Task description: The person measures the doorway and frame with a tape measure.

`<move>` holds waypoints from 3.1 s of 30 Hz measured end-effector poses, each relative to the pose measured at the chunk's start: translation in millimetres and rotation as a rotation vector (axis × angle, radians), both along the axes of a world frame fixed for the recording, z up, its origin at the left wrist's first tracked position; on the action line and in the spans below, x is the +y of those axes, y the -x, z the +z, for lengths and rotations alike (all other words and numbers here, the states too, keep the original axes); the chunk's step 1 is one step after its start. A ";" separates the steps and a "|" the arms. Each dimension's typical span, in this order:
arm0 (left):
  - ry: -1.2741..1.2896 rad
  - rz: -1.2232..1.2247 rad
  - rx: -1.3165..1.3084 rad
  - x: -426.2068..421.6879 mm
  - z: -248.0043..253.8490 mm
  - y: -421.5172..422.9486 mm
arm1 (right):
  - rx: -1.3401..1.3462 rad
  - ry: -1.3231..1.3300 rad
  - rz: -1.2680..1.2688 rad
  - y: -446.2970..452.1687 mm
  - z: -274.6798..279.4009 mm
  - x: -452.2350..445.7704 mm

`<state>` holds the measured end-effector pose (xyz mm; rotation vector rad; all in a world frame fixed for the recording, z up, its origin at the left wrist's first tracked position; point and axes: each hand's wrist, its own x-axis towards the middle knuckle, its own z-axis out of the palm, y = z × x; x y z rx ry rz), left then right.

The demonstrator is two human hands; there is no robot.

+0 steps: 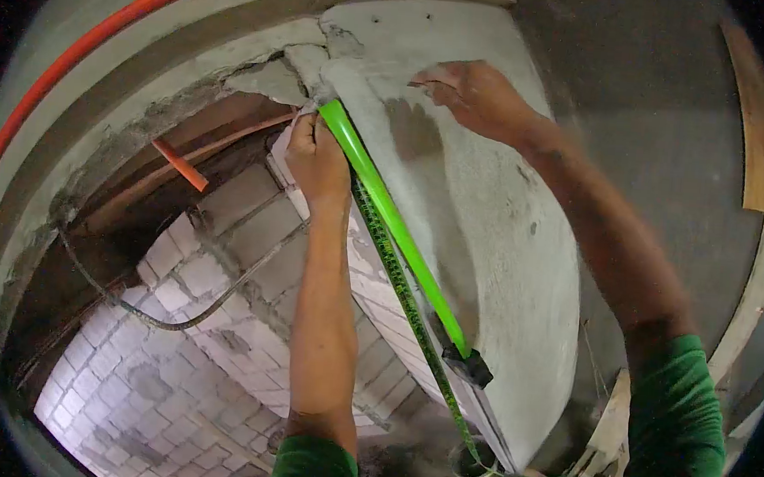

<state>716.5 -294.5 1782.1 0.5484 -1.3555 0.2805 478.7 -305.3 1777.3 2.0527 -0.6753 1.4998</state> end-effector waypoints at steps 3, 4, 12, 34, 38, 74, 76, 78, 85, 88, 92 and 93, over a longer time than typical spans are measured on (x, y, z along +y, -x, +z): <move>0.042 0.013 -0.002 4.1 -0.8 -1.0 | -0.020 0.129 -0.010 -27.8 18.2 3.3; 0.006 0.058 -0.012 4.4 1.5 -3.3 | -0.010 0.132 -0.007 -34.3 23.2 -0.1; 0.020 0.019 -0.024 4.3 1.6 -5.6 | 0.008 0.066 0.017 -54.2 45.8 6.5; 0.038 0.109 -0.095 -12.6 4.5 -12.2 | 0.443 -0.060 -0.874 21.1 53.4 -23.2; 0.018 0.122 -0.039 0.8 3.9 -3.5 | -0.006 -0.300 -0.470 69.1 -58.0 -22.9; 0.607 0.661 0.398 240.4 7.4 -204.1 | -0.461 -1.105 0.141 54.5 -462.6 188.9; 0.297 0.482 0.399 210.2 6.8 -251.5 | -0.649 -1.291 0.178 60.0 -476.5 204.0; -0.048 0.173 0.324 194.3 3.9 -270.2 | -0.621 -1.233 0.159 67.8 -514.3 201.4; -0.020 -0.302 0.368 192.9 -2.7 -254.7 | -0.808 -1.149 0.203 62.6 -530.5 224.7; -0.010 -0.240 0.481 192.5 -3.0 -250.7 | -0.681 -1.223 0.156 71.9 -527.5 234.7; -0.019 -0.339 0.354 191.2 -7.3 -262.2 | -0.685 -1.209 0.078 71.2 -522.7 246.3; -0.015 -0.334 0.351 190.6 -7.2 -261.2 | -0.678 -1.224 0.088 71.9 -524.3 247.9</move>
